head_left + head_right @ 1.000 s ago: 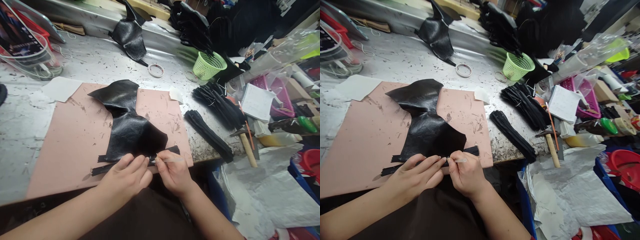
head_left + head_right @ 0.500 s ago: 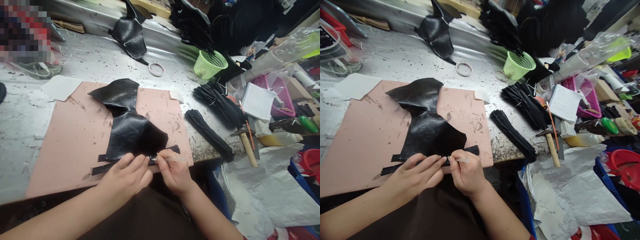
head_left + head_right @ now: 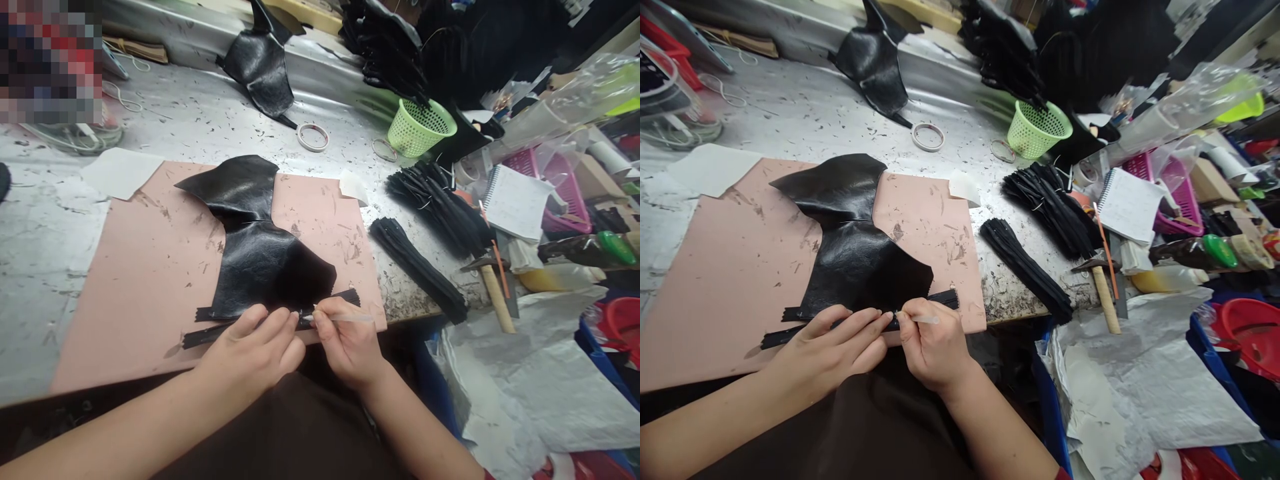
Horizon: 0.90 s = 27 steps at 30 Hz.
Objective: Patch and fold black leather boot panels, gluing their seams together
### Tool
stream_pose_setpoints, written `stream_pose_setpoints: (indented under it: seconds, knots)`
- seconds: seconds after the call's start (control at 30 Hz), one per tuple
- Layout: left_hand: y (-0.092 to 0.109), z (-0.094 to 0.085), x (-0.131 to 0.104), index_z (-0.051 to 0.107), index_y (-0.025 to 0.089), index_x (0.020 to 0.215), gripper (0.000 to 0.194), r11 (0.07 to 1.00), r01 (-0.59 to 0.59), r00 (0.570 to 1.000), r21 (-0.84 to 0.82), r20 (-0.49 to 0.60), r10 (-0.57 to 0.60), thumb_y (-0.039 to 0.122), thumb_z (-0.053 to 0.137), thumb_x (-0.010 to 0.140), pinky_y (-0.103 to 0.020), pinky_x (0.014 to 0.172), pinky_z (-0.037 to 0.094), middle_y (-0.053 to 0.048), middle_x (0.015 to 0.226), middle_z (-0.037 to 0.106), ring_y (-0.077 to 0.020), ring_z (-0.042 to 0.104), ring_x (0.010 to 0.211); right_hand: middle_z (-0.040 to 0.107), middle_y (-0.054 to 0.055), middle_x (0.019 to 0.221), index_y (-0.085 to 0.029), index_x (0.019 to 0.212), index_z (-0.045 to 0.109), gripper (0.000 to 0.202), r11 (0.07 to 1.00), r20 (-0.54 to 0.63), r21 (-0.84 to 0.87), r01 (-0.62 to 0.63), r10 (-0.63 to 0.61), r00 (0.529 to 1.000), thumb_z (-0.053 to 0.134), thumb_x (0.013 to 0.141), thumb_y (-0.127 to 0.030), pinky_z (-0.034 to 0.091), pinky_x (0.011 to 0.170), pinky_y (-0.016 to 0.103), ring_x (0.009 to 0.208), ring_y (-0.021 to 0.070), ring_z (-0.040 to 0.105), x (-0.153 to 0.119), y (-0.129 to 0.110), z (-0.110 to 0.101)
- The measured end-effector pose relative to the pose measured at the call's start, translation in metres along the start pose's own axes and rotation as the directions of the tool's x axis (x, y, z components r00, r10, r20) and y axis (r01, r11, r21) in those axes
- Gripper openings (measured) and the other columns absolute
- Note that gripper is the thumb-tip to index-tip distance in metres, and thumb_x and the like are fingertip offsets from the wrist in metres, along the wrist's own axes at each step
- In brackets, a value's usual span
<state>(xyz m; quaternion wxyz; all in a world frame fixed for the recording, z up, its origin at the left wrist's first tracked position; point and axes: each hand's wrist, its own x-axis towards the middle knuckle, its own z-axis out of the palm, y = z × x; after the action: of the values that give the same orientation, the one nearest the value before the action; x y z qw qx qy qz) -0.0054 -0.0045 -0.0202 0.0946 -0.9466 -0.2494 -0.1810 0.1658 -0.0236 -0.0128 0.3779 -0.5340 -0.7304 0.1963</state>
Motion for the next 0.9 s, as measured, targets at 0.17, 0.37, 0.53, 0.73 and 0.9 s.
stream_pose_setpoints:
  seconds: [0.17,0.37,0.53,0.73,0.9]
  knots:
    - [-0.0007,0.0006,0.0001,0.054,0.021,0.069,0.027,1.0,-0.011,1.0,0.007,-0.01,0.011,0.006,0.038,0.083,-0.032,0.08,0.034,0.001,0.087,0.068,-0.0141,0.056,0.082,0.057,0.003,0.064,-0.016,0.076,0.052,0.014,1.0,-0.009,0.0,0.009,-0.009,1.0,0.041,0.085,-0.013,0.045,0.054,0.025,0.057,0.0132,0.054,0.0001,0.0005,0.0006]
    - [0.0,-0.0007,0.0011,0.055,0.021,0.068,0.026,1.0,0.004,1.0,0.01,-0.014,-0.003,0.006,0.038,0.082,-0.031,0.08,0.035,0.001,0.086,0.068,-0.0135,0.056,0.081,0.058,0.005,0.064,-0.014,0.077,0.052,0.013,0.999,-0.028,-0.009,0.048,-0.048,0.998,0.042,0.084,-0.01,0.045,0.054,0.026,0.057,0.0137,0.054,-0.0013,0.0012,0.0008]
    - [-0.0006,-0.0012,0.0014,0.056,0.022,0.073,0.025,1.0,0.0,1.0,0.008,-0.026,0.0,0.007,0.038,0.082,-0.03,0.08,0.035,0.002,0.085,0.068,-0.0129,0.056,0.08,0.058,0.006,0.064,-0.014,0.08,0.053,0.011,0.986,-0.017,-0.019,0.167,-0.167,0.986,0.044,0.082,-0.007,0.047,0.055,0.028,0.058,0.0147,0.054,-0.0038,0.0028,0.0012]
    - [0.0,-0.0008,0.0015,0.056,0.021,0.075,0.021,0.999,0.022,0.999,-0.026,-0.042,-0.023,0.009,0.041,0.084,-0.031,0.079,0.037,0.001,0.087,0.069,-0.0134,0.058,0.081,0.058,0.006,0.063,-0.014,0.08,0.053,0.012,0.985,-0.019,-0.002,0.174,-0.174,0.985,0.044,0.081,-0.007,0.048,0.055,0.029,0.057,0.015,0.054,-0.0054,0.0035,0.0018]
    - [0.0006,0.0009,0.0015,0.055,0.021,0.073,0.021,1.0,0.013,0.999,-0.02,-0.035,-0.013,0.009,0.041,0.082,-0.032,0.078,0.038,0.0,0.088,0.068,-0.014,0.058,0.081,0.058,0.006,0.064,-0.013,0.079,0.053,0.012,0.987,-0.036,0.008,0.162,-0.162,0.986,0.044,0.08,-0.006,0.048,0.055,0.029,0.057,0.0147,0.054,-0.0053,0.004,0.0021]
